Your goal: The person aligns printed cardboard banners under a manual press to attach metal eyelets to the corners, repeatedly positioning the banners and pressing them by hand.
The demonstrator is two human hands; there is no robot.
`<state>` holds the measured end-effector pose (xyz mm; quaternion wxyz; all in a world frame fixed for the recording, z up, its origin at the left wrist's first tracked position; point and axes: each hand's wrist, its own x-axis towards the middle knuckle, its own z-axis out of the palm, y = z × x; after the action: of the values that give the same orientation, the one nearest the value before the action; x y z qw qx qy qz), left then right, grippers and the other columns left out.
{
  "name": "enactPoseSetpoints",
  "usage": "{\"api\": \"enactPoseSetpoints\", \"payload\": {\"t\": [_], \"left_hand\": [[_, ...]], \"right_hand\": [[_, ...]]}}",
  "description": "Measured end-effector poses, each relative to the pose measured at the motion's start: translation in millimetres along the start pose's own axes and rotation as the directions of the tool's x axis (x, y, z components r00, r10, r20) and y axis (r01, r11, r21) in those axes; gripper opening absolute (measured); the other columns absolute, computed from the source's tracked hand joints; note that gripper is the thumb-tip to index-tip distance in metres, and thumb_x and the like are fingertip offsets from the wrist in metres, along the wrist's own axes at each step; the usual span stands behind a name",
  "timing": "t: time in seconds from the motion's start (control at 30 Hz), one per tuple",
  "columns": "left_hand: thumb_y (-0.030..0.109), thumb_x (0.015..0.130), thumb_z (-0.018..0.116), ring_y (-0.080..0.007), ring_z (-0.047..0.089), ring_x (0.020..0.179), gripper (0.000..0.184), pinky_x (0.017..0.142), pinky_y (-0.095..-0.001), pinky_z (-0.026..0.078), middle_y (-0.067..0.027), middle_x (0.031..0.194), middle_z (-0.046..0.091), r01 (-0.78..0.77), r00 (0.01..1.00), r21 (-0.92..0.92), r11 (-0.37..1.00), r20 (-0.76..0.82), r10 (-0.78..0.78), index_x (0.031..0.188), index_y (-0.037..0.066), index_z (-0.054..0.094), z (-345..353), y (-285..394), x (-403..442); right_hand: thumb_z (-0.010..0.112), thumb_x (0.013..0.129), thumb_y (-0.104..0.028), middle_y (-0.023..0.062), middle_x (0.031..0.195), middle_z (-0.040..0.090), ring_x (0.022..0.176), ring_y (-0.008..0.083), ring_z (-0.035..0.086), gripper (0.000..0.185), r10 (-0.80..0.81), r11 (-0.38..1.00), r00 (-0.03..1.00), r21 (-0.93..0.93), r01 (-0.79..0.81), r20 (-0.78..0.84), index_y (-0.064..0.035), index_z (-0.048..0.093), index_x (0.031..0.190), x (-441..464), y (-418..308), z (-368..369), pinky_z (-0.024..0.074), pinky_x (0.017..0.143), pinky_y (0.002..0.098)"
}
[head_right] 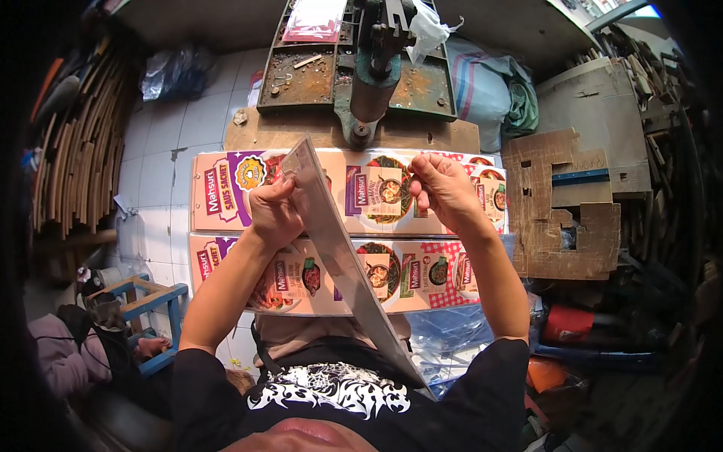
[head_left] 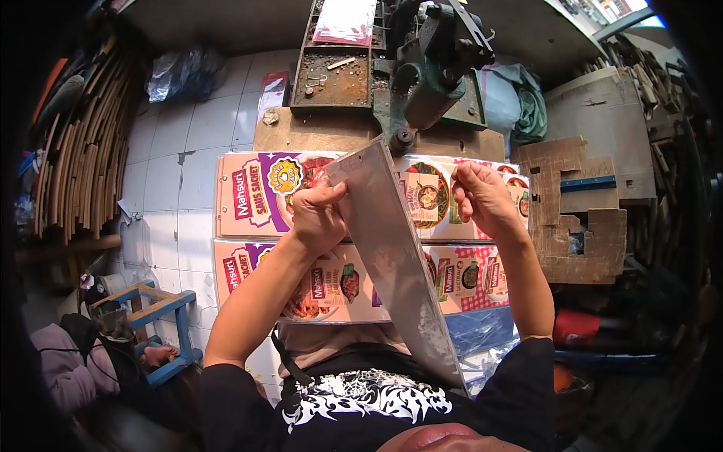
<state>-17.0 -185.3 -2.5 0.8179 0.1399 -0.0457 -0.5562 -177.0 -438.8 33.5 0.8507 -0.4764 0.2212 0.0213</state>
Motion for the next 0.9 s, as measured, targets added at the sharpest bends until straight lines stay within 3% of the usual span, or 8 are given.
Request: {"api": "enactPoseSetpoints", "payload": {"t": [0.07,0.13,0.33,0.43,0.63,0.77,0.83,0.9], "left_hand": [[0.015,0.087,0.057,-0.0256,0.063,0.105,0.038,0.098,-0.0394,0.048,-0.0148,0.11,0.066,0.009,1.0,-0.009,1.0,0.024,-0.009,0.121,-0.003,0.054,4.2,1.2,0.1],[0.014,0.087,0.058,-0.0263,0.063,0.106,0.039,0.099,-0.0413,0.047,-0.0149,0.11,0.066,0.015,0.999,-0.021,1.0,0.046,-0.014,0.121,-0.003,0.054,5.3,1.4,0.5],[0.019,0.084,0.061,-0.027,0.063,0.106,0.045,0.099,-0.0427,0.046,-0.0151,0.111,0.065,0.009,0.998,0.062,0.998,-0.064,-0.005,0.123,-0.003,0.053,-0.4,0.6,0.9],[0.021,0.083,0.062,-0.0272,0.062,0.107,0.048,0.099,-0.0431,0.046,-0.0152,0.112,0.065,0.014,0.999,0.071,0.997,-0.049,-0.011,0.124,-0.002,0.052,4.9,1.2,1.4],[0.021,0.084,0.062,-0.0275,0.061,0.108,0.048,0.1,-0.0435,0.045,-0.015,0.114,0.064,0.025,1.0,0.059,0.998,-0.019,-0.024,0.125,-0.001,0.052,2.6,1.1,2.3],[0.018,0.086,0.06,-0.0277,0.061,0.109,0.044,0.1,-0.0432,0.045,-0.0148,0.115,0.064,0.044,0.999,0.009,0.999,0.003,-0.044,0.125,-0.001,0.052,-0.4,1.8,2.1],[0.017,0.087,0.059,-0.0275,0.061,0.109,0.042,0.1,-0.043,0.045,-0.0146,0.115,0.064,0.054,0.998,-0.009,0.998,0.017,-0.054,0.124,-0.001,0.052,-2.6,2.5,2.5],[0.017,0.088,0.057,-0.0266,0.061,0.11,0.041,0.1,-0.042,0.045,-0.0141,0.116,0.064,0.069,0.997,-0.004,0.998,0.032,-0.068,0.124,-0.001,0.052,-4.8,2.9,2.8]], "right_hand": [[0.056,0.097,-0.029,0.0044,0.072,0.063,0.055,0.0084,0.059,0.027,0.015,0.999,1.0,-0.033,-0.015,0.006,-0.0029,0.059,0.102,18.5,-3.1,5.3,0.0494,0.049,0.0203],[0.053,0.098,-0.033,-0.0016,0.066,0.056,0.046,0.0026,0.049,0.031,-0.037,0.99,0.982,-0.138,0.012,-0.183,-0.0028,0.061,0.1,34.7,-6.9,21.1,0.0415,0.044,0.0175],[0.049,0.094,-0.005,0.0051,0.086,0.06,0.067,0.01,0.057,0.025,0.061,0.993,0.998,0.101,-0.058,-0.026,0.0066,0.058,0.114,54.8,-27.0,32.9,0.0485,0.061,0.0221],[0.049,0.093,-0.003,0.0093,0.092,0.064,0.071,0.0129,0.061,0.024,-0.044,0.998,0.999,-0.035,0.045,0.014,0.0067,0.058,0.113,58.0,-27.1,32.0,0.0535,0.069,0.0263],[0.052,0.092,-0.003,0.0083,0.089,0.063,0.073,0.0123,0.061,0.016,-0.167,0.948,0.982,-0.29,0.134,-0.092,0.0037,0.059,0.105,63.0,-20.1,32.6,0.0531,0.069,0.0265],[0.054,0.091,-0.004,0.0072,0.088,0.064,0.072,0.0111,0.06,0.013,-0.291,0.903,0.957,-0.337,0.265,-0.026,0.0034,0.06,0.1,67.9,-13.7,31.7,0.0521,0.069,0.0264],[0.056,0.088,-0.002,0.0057,0.081,0.064,0.068,0.0094,0.06,0.01,-0.442,0.776,0.897,-0.492,0.394,0.021,0.0031,0.06,0.095,74.4,-10.2,29.2,0.0508,0.063,0.0241],[0.057,0.087,-0.002,0.0046,0.08,0.064,0.068,0.0076,0.058,0.01,-0.438,0.716,0.898,-0.589,0.375,0.039,0.0032,0.062,0.095,75.8,-10.9,28.0,0.0489,0.063,0.0232]]}}
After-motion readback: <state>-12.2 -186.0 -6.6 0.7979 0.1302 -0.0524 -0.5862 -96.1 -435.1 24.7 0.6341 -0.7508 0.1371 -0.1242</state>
